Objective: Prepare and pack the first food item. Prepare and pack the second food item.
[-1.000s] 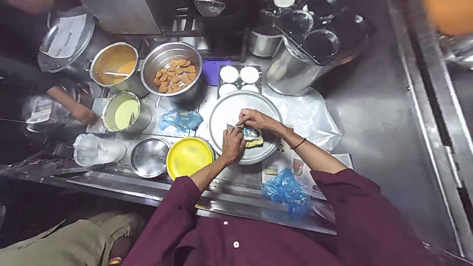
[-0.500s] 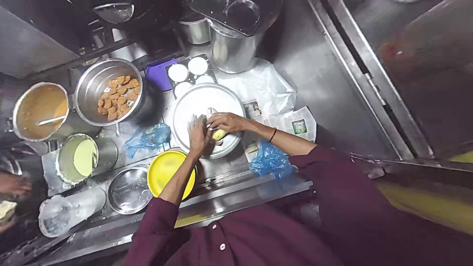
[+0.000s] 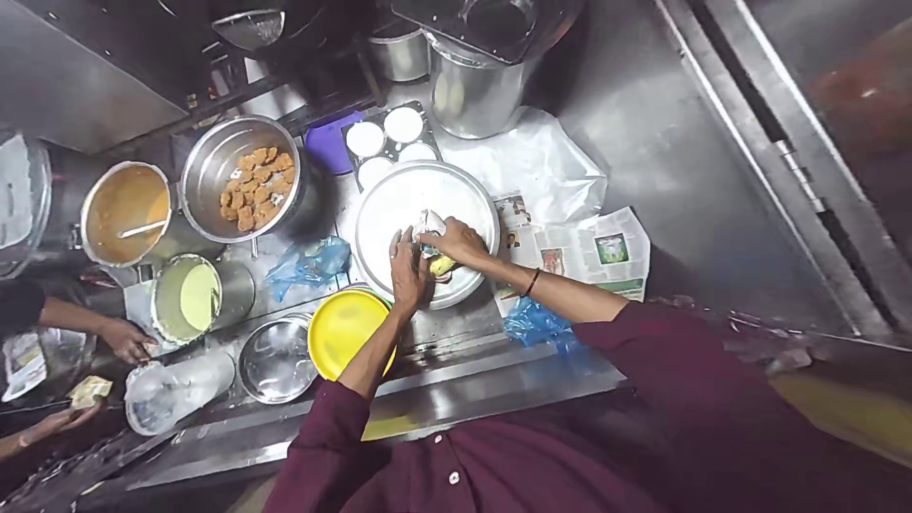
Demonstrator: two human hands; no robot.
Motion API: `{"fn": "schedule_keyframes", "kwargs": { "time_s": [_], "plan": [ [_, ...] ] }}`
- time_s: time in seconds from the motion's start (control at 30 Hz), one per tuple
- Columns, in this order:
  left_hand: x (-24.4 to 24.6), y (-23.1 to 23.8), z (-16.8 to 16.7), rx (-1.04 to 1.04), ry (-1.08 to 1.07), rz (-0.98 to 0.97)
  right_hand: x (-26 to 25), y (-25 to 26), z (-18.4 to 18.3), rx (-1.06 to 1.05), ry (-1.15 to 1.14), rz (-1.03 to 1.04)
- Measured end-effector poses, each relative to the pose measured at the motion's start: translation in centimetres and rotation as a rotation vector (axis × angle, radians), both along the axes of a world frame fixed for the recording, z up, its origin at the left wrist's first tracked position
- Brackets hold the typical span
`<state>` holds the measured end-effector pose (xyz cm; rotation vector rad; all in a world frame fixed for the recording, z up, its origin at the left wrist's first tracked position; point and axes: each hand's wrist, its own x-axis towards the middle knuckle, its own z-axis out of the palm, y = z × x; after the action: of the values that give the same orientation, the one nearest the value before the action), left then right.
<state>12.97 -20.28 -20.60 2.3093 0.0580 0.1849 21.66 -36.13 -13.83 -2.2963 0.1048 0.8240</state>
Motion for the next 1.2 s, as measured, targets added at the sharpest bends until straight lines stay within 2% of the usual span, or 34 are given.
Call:
{"fn": "schedule_keyframes", "kwargs": {
  "time_s": [0.13,0.3,0.5,0.67,0.9,0.97,1.07,1.2],
  "plan": [
    [-0.6,0.5,-0.8,-0.127,-0.034,-0.001,-0.8,1.2,-1.4,0.020,-0.039,-0.070],
    [-0.8,0.3,-1.0,-0.191,-0.074,-0.031,-1.6,1.6,-0.5,-0.008,-0.072,-0.110],
    [0.2,0.0,-0.1,-0.169,-0.117,-0.146,-1.4,-0.4,-2.0,0.295,0.040,-0.302],
    [1.3,-0.9,2.7,-0.087,-0.140,-0.267,-1.9,-2.4,-1.0,0.581,0.060,-0.409],
    [2.2,-3.8,6.4,-0.071,-0.075,-0.478,-4.0,-6.4,-2.6,0.755,0.207,-0.609],
    [2.4,-5.2,8.0,-0.102,-0.066,-0.549,-4.2,-8.2,-1.5,0.779,0.210,-0.614],
    [3.0,-7.1,11.7,-0.139,-0.098,-0.657,-4.2,-11.4,3.6,0.769,0.174,-0.623],
    [5.3,-8.7,15.6,-0.339,-0.269,-0.525,-6.4,-17.3,6.2,0.859,0.155,-0.697]
  ]
}}
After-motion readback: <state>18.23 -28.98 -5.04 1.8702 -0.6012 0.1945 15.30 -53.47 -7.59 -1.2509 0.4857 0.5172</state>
